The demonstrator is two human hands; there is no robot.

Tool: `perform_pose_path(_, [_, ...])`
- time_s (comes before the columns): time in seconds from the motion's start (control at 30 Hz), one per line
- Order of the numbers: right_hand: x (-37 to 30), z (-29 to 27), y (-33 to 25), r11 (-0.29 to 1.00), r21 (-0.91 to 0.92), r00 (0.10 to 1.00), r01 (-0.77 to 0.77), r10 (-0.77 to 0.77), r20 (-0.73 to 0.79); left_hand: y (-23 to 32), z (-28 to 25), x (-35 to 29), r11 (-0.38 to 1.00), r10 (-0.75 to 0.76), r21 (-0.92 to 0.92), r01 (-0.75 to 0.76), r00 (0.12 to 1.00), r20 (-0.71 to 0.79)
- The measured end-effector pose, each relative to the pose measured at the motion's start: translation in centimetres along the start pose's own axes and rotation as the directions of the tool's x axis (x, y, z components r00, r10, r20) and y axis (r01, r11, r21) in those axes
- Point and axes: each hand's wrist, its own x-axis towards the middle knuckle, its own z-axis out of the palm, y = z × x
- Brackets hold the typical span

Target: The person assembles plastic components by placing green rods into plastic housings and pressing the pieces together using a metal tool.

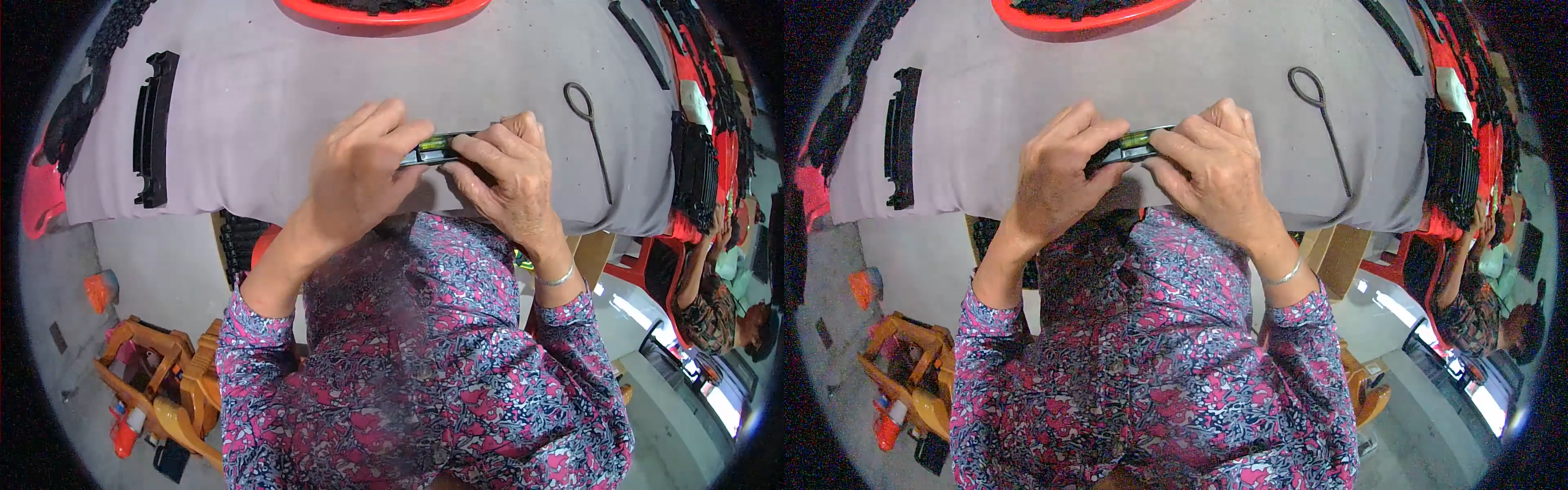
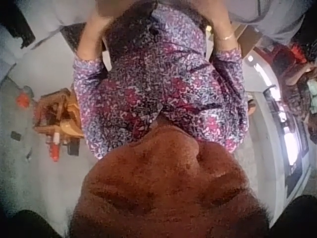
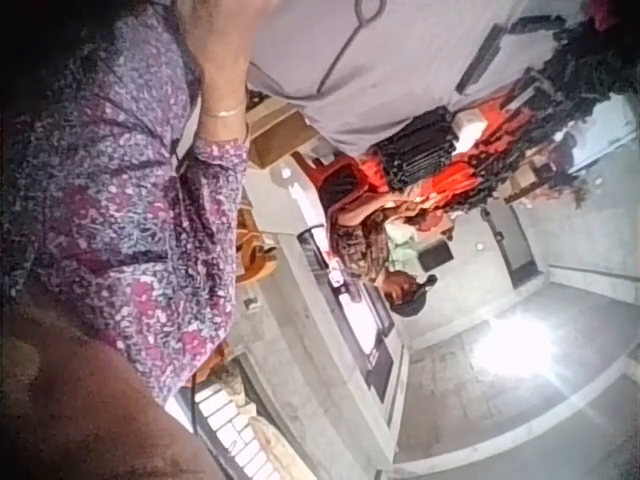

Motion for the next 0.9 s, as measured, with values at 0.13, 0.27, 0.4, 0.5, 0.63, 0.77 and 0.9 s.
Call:
perform_pose_path(0.13, [0.0,-0.6,0.5,0.959,0.282,0.974,-0.016,0.079,-0.213,0.4,-0.5,0.1,0.997,-0.012,-0.083,0.011,1.0,-0.011])
perform_pose_path(0.27, [-0.5,-2.4,0.7,0.885,0.428,0.883,-0.183,0.339,-0.325,0.5,-2.0,0.2,0.98,0.023,-0.19,-0.056,0.984,-0.174])
perform_pose_path(0.4, [-0.8,-2.6,1.4,0.87,0.428,0.847,-0.242,0.405,-0.344,-0.2,-3.2,-0.4,0.967,-0.064,-0.251,-0.034,0.925,-0.374])
perform_pose_path(0.5, [-1.3,-2.6,2.3,0.852,0.463,0.825,-0.245,0.434,-0.362,-0.7,-3.2,-1.1,0.885,-0.283,-0.461,0.062,0.857,-0.429])
perform_pose_path(0.63, [-1.9,-3.2,3.0,0.805,0.506,0.783,-0.31,0.518,-0.344,-2.5,-3.1,-1.6,0.642,-0.548,-0.755,0.136,0.77,-0.326])
perform_pose_path(0.77, [-1.9,-2.3,3.7,0.714,0.602,0.754,-0.356,0.601,-0.267,-3.3,-2.7,-2.1,0.606,-0.638,-0.773,0.188,0.695,-0.331])
perform_pose_path(0.9, [-1.5,-1.9,3.6,0.758,0.579,0.8,-0.302,0.531,-0.278,-4.2,-2.6,-2.8,0.572,-0.55,-0.819,0.044,0.761,-0.344])
